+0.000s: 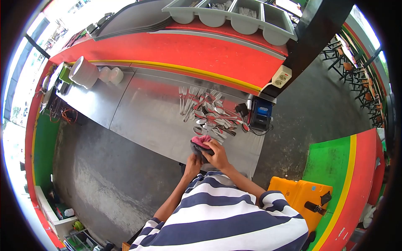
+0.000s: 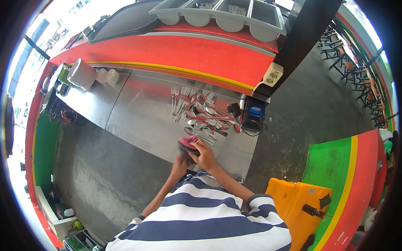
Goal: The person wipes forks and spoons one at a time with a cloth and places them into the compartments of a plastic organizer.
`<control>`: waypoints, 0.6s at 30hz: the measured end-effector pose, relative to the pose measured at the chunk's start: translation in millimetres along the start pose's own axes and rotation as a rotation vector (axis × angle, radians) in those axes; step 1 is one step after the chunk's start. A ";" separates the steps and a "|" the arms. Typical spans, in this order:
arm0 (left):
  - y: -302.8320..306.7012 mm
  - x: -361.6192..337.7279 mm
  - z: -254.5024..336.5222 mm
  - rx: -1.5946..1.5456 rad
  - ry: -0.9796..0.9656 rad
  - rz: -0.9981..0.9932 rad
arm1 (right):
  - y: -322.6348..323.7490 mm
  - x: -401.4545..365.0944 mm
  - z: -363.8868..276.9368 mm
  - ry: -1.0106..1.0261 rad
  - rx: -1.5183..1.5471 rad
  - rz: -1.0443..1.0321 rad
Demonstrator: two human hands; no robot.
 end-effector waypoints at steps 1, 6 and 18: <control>-3.4 -1.3 6.1 -0.048 0.009 -0.019 | 2.2 2.7 3.8 -0.005 -0.024 0.034; -11.3 -8.7 29.0 -0.159 0.061 -0.126 | 19.8 22.0 25.3 -0.036 -0.149 0.183; 0.6 -40.5 29.9 -0.102 0.010 -0.134 | 40.5 44.7 58.7 -0.230 -0.062 0.506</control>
Point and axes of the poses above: each hand's wrist, its own x-axis towards the middle knuckle, its own y-axis out of the back of the hand, z = x × y, the point moved 1 cm from there along x, towards the middle knuckle, and after that the axes turned 1 degree about x, right-handed, at the moved point
